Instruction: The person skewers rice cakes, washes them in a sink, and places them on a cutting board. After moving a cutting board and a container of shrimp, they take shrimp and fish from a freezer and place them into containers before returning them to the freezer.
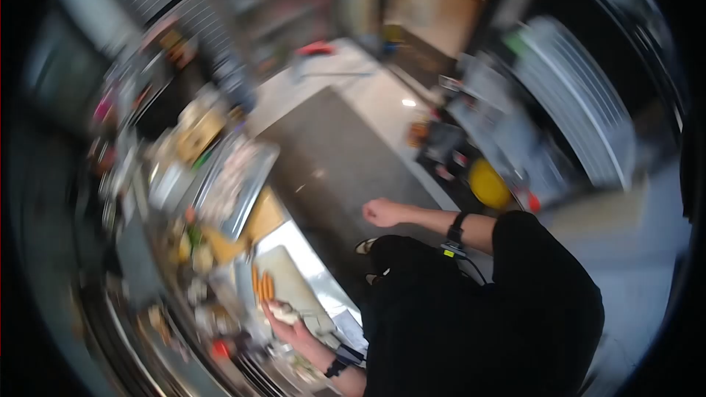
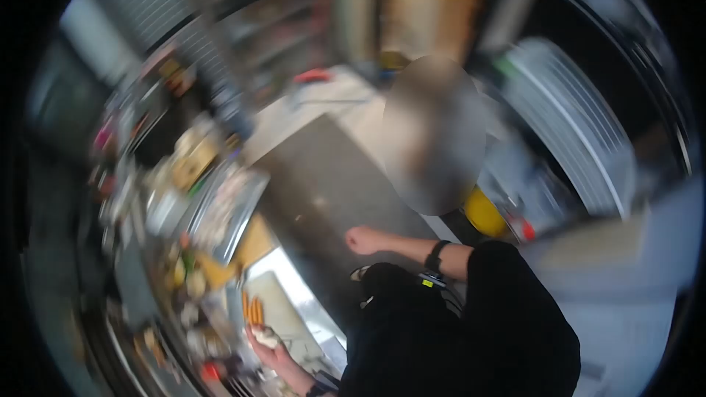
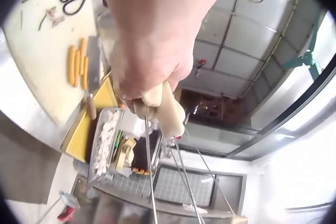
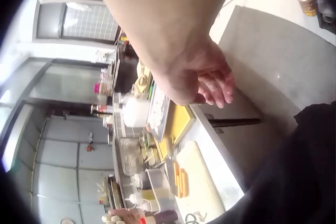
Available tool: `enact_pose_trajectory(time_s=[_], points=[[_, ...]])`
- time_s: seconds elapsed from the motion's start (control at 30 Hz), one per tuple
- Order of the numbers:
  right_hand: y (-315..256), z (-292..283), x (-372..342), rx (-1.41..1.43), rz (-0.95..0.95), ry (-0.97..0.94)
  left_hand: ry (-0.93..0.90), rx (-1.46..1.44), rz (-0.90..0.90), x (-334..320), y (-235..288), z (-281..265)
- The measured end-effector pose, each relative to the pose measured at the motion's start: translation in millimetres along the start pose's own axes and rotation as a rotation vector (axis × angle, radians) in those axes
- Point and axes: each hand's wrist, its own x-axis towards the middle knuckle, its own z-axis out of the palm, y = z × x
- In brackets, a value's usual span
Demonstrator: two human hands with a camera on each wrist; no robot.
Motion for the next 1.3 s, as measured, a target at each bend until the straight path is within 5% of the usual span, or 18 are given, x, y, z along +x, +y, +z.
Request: enact_pose_trajectory(time_s=[0.17,0.37,0.43,0.5,0.57,0.6,0.67,0.77,0.87,1.07,1.3], points=[[25,-1,-142,0.376,0.379,0.384,-0.026,0.284,-0.173,30,-47,50],[110,77,-341,0.536,0.860,1.058,-0.204,0.539,-0.537,15,-115,92],[86,68,-391,0.264,0.970,1.490,-0.189,0.650,-0.520,20,-150,89],[79,49,-438,0.200,1.161,1.623,-0.222,0.676,-0.585,-4,-172,111],[93,31,-466,0.033,1.010,1.942,-0.269,0.716,-0.591,-9,-188,120],[111,1,-465,0.033,0.980,1.959,-0.290,0.723,-0.562,-7,-203,128],[95,-50,-484,-0.446,0.928,2.068,-0.293,0.750,-0.554,-23,-217,145],[94,-107,-508,-0.200,0.659,2.253,-0.364,0.717,-0.573,-23,-237,152],[103,-122,-510,-0.049,0.628,2.317,-0.324,0.794,-0.543,-33,-253,165],[62,-114,-516,-0.298,0.692,2.308,-0.399,0.772,-0.597,-53,-264,183],[-66,-120,-505,-0.297,0.869,2.245,-0.427,0.772,-0.675,-38,-282,163]])
